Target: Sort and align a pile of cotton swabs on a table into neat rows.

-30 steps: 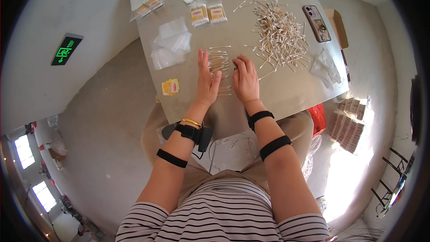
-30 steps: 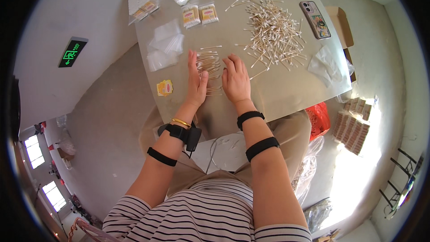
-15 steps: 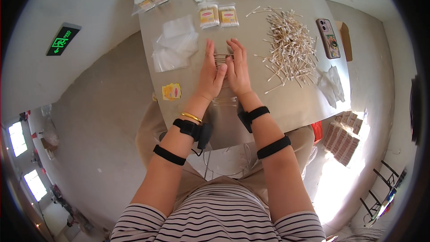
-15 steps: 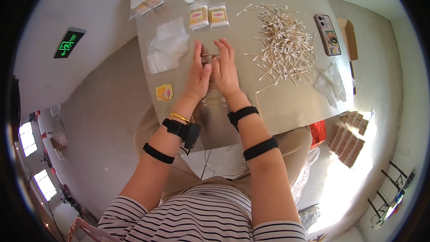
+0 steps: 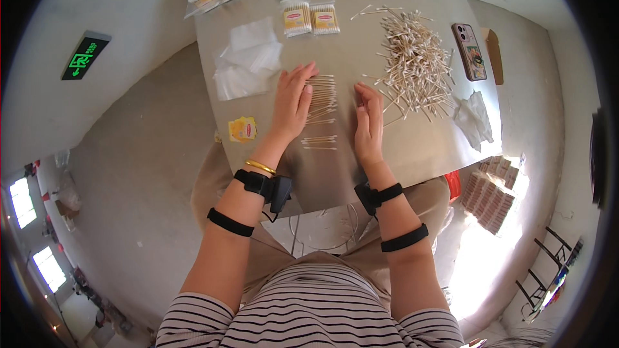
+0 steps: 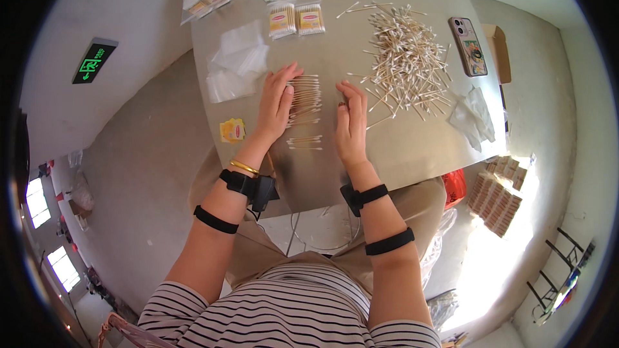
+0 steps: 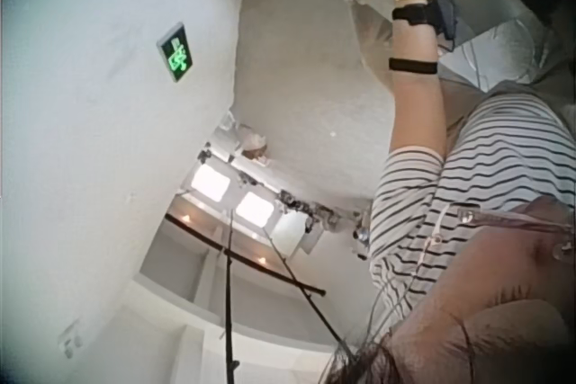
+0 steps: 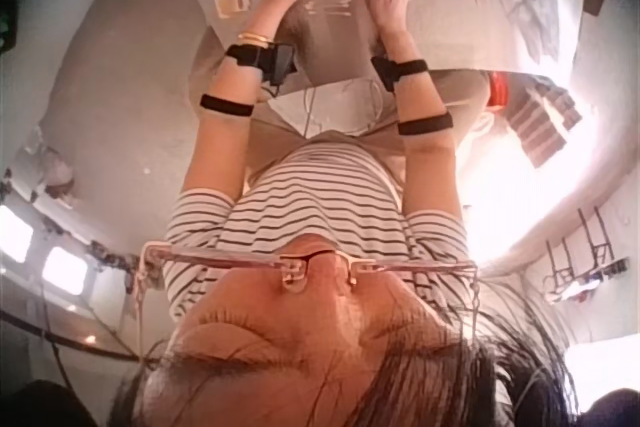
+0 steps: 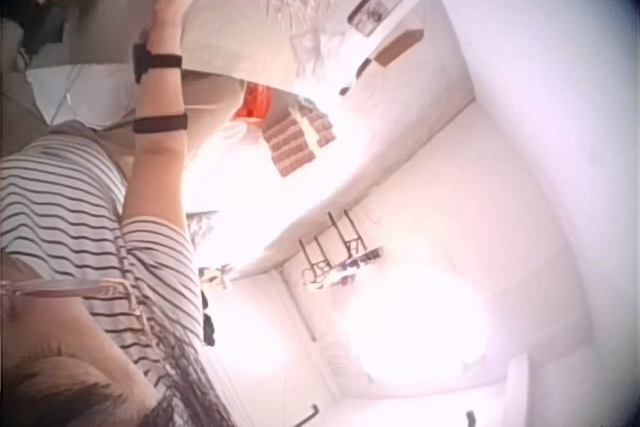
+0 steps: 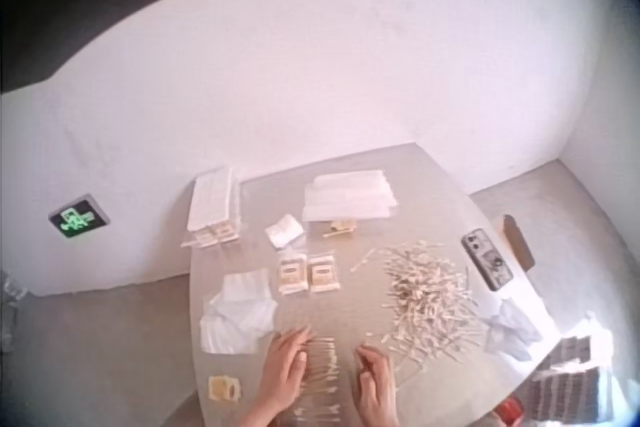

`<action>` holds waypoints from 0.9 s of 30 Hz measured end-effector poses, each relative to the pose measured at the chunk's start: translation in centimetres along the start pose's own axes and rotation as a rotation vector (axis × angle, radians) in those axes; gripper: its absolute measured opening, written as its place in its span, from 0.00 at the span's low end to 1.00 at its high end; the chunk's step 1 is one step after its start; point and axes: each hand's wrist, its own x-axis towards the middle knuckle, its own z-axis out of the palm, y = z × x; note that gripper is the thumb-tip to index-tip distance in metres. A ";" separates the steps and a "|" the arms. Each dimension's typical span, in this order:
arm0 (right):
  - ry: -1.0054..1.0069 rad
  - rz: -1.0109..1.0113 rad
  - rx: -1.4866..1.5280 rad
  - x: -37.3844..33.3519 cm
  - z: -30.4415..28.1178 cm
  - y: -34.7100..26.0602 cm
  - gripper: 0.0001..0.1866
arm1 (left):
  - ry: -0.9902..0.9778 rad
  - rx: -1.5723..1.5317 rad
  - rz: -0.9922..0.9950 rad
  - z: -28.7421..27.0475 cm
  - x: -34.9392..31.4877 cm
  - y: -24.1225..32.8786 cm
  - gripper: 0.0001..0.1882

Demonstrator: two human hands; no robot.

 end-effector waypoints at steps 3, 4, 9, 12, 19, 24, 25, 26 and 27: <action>0.000 0.011 -0.014 -0.9 -0.4 -0.1 0.20 | -0.035 -0.021 0.006 -0.4 -0.1 0.1 0.22; -0.001 0.010 -0.014 -1.2 -0.5 -0.3 0.20 | -0.034 -0.022 0.010 -0.4 -0.2 0.1 0.22; -0.007 0.038 -0.003 -2.2 -1.0 -0.9 0.20 | -0.042 -0.038 0.001 -0.2 -1.0 0.6 0.22; -0.004 0.043 -0.011 -2.7 -1.3 -1.0 0.20 | -0.074 -0.018 -0.004 -0.4 -1.7 0.9 0.22; -0.017 0.050 0.009 -2.9 -1.5 -1.2 0.20 | -0.122 -0.047 -0.021 -0.9 -2.4 0.9 0.21; -0.073 -0.004 0.000 -1.5 0.4 -1.0 0.22 | 0.026 -0.329 -0.136 -0.2 -3.6 1.1 0.39; -0.095 -0.018 0.011 -1.0 1.0 -0.9 0.23 | 0.023 -0.329 -0.139 0.1 -3.6 1.2 0.39; -0.096 -0.013 0.011 -0.3 1.7 -0.6 0.23 | 0.061 -0.383 -0.143 0.3 -3.4 1.2 0.45; -0.093 -0.047 0.013 0.4 2.5 -0.3 0.24 | 0.101 -0.433 -0.145 0.6 -3.2 1.2 0.51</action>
